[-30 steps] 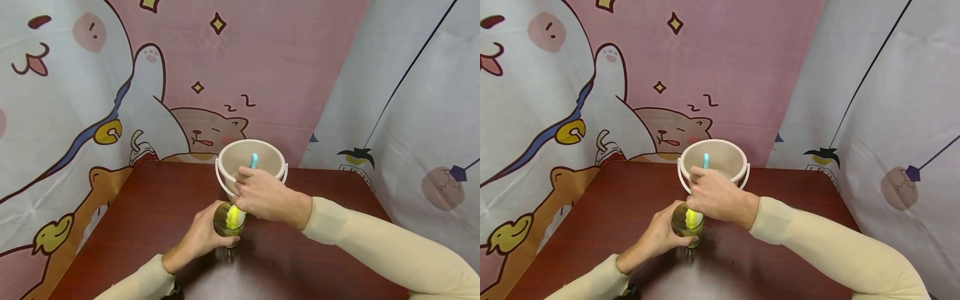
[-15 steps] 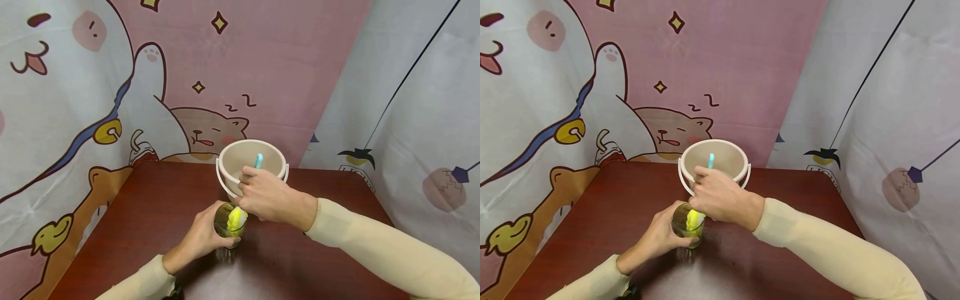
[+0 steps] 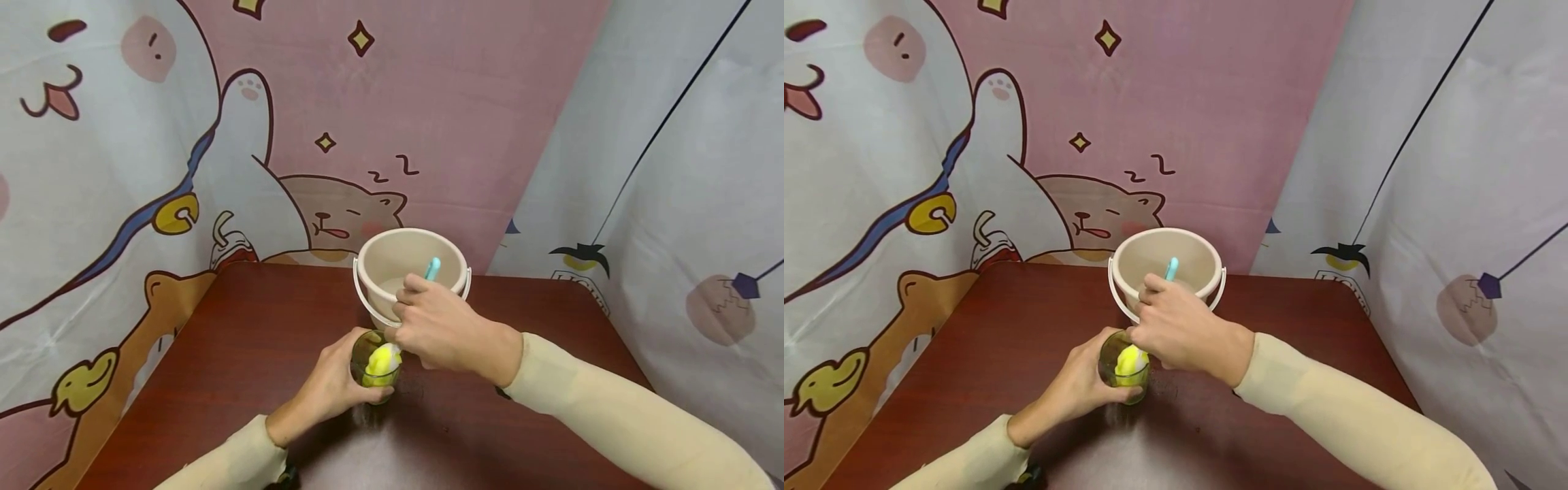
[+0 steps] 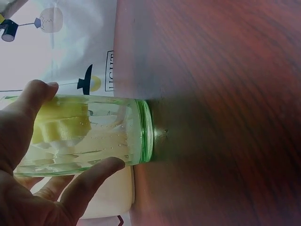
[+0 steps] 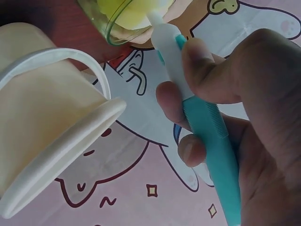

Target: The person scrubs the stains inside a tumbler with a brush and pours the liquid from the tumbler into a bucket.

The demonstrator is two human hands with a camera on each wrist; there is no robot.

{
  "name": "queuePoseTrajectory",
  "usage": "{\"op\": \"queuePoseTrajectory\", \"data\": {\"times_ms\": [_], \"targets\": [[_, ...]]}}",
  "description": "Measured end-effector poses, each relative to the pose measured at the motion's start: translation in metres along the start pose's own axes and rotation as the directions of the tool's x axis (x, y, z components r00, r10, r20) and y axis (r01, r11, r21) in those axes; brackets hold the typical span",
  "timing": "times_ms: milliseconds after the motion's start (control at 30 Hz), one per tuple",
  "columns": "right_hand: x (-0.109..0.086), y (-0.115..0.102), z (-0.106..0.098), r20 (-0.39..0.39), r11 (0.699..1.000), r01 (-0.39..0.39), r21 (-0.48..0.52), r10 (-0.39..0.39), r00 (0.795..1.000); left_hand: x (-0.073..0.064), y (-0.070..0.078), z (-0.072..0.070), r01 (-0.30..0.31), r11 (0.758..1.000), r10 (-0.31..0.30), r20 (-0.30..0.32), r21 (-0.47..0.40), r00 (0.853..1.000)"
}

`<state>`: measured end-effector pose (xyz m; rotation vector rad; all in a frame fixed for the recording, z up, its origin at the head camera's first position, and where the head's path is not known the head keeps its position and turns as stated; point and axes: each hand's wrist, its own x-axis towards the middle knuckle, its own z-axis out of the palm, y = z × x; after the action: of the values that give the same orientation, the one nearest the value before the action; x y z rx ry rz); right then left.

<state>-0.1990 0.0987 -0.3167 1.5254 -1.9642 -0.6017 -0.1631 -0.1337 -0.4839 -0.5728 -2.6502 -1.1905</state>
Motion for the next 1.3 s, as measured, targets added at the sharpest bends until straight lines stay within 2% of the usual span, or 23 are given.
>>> {"op": "queuePoseTrajectory", "data": {"times_ms": [233,500,867,1300], "targets": [[0.0,-0.007,0.0,-0.066,1.0,-0.011,0.0,0.011,0.998,-0.001,0.0,0.001,0.006,1.0,-0.006,-0.002,-0.015,1.0],[0.001,-0.013,0.002,-0.131,1.0,-0.01,-0.025,0.006,0.991,-0.002,0.001,0.001,0.045,0.999,-0.045,0.001,-0.027,0.999],[0.011,-0.01,0.006,-0.135,0.995,0.013,-0.098,-0.026,0.991,-0.001,0.002,0.001,0.055,0.998,-0.055,-0.005,-0.009,0.998],[0.014,-0.007,0.008,-0.078,0.988,-0.009,-0.152,-0.003,0.997,-0.001,0.003,0.001,0.039,0.999,-0.039,-0.013,0.003,0.999]]}}
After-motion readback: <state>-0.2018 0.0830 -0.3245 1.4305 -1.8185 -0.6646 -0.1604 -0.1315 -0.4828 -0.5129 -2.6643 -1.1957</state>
